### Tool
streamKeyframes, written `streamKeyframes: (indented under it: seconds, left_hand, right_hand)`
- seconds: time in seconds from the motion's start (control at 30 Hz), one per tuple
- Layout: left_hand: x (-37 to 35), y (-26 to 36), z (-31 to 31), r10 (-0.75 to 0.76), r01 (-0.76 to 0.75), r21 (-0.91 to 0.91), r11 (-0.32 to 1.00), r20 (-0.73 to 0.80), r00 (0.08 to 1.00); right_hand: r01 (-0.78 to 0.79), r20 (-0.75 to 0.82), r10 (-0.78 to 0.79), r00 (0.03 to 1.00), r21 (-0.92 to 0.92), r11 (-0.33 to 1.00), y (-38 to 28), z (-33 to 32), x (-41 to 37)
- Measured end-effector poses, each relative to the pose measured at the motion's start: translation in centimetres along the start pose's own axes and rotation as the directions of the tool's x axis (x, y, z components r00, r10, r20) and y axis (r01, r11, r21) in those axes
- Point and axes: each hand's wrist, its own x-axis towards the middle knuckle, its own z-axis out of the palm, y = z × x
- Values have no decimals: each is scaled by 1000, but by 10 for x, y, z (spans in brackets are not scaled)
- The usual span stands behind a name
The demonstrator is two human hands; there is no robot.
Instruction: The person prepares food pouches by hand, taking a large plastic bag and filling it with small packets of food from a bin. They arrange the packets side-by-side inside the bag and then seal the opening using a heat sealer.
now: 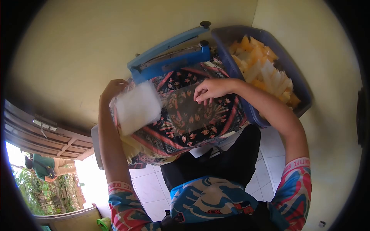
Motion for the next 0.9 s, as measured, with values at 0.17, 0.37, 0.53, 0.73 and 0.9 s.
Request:
streamKeyframes:
  seconds: [0.17, 0.37, 0.53, 0.73, 0.9]
  left_hand:
    - [33, -48, 6, 101, -81, 279, 957, -58, 993]
    - [41, -68, 12, 194, -119, 404, 907, -151, 969]
    - [11, 7, 38, 660, -272, 739, 617, -297, 690]
    - [-59, 115, 109, 411, -400, 160, 902, -44, 910]
    - [-109, 119, 196, 592, -653, 219, 725, 288, 753]
  right_hand:
    - [-66, -34, 61, 998, -175, 982, 12, -4, 3]
    - [-37, -1, 38, 999, -265, 963, 23, -5, 10]
    - [-26, -56, 7, 998, -347, 938, 21, -5, 8]
    - [-62, -156, -32, 987, -559, 827, 17, 1, 4]
    - [-83, -184, -34, 982, -592, 801, 17, 4, 4]
